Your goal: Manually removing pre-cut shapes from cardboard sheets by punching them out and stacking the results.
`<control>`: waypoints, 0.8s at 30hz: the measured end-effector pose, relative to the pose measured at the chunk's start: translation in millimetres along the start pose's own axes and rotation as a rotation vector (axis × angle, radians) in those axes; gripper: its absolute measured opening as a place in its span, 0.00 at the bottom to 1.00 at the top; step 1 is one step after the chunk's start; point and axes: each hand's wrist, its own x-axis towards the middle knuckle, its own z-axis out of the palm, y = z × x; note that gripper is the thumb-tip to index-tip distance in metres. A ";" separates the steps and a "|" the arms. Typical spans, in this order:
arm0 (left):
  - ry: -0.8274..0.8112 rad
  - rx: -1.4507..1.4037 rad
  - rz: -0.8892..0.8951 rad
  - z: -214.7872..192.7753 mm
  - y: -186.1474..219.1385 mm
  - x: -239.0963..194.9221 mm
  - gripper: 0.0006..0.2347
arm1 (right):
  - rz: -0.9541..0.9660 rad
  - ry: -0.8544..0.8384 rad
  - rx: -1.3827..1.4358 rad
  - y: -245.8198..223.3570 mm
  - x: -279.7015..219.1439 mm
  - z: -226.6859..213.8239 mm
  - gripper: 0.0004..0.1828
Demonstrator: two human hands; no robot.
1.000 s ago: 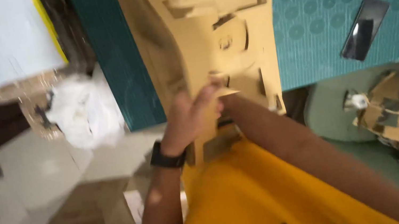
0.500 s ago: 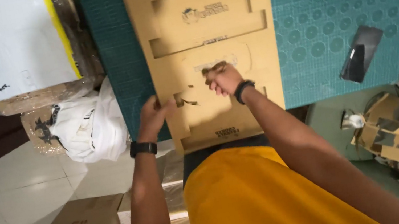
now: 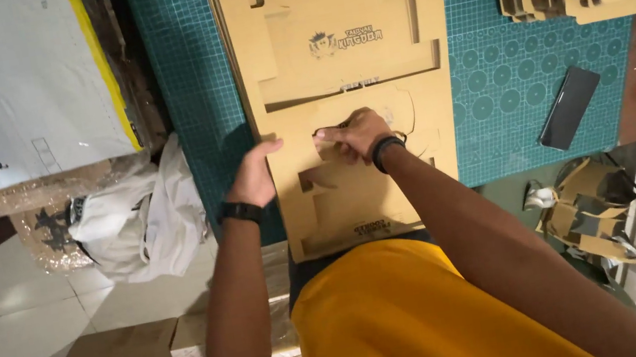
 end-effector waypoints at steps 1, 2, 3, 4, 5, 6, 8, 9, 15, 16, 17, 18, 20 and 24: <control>-0.002 0.001 -0.008 -8.6 -0.2 6.9 0.18 | 0.007 0.003 0.002 0.6 2.9 0.0 0.33; -0.029 -0.049 0.002 -17.2 -1.0 14.3 0.18 | 0.001 0.004 -0.016 1.7 6.2 -0.3 0.33; -0.055 -0.100 0.006 -25.4 -3.8 21.3 0.18 | 0.001 0.005 -0.033 4.8 8.0 -0.8 0.33; -0.057 -0.100 -0.007 -32.7 -5.1 27.8 0.18 | 0.013 0.008 -0.030 1.0 5.1 -0.5 0.33; -0.059 -0.137 -0.023 -39.4 -7.0 34.7 0.18 | 0.017 0.015 -0.033 -2.3 2.0 -0.9 0.31; -0.061 -0.173 -0.040 -45.8 -9.2 41.0 0.18 | 0.021 0.022 -0.037 -5.6 -1.6 -1.4 0.29; -0.044 -0.162 -0.039 -66.9 -27.5 67.6 0.19 | 0.027 0.035 -0.029 -11.3 -7.6 -0.4 0.26; -0.025 -0.151 -0.031 -77.0 -35.9 81.2 0.20 | 0.030 0.044 -0.022 -14.8 -10.3 -0.2 0.24; 0.226 0.068 0.140 8.7 -13.2 26.9 0.10 | 0.099 0.050 -0.060 -22.9 -10.4 0.3 0.24; 0.227 0.070 0.135 35.4 -8.4 6.1 0.10 | 0.102 0.050 -0.057 -19.2 -7.7 2.4 0.24; 0.236 0.131 0.115 62.7 -2.7 -13.4 0.17 | 0.100 0.058 -0.047 -16.1 -4.3 3.6 0.22; 0.244 0.191 0.096 90.4 2.6 -33.0 0.23 | 0.097 0.066 -0.037 -12.8 -1.1 4.4 0.19; 0.212 0.253 0.187 74.9 -14.6 -17.5 0.22 | 0.111 0.069 -0.052 4.5 14.8 2.9 0.19; 0.200 0.381 0.296 127.5 10.3 -70.6 0.30 | 0.150 0.041 -0.166 9.5 17.6 -1.7 0.20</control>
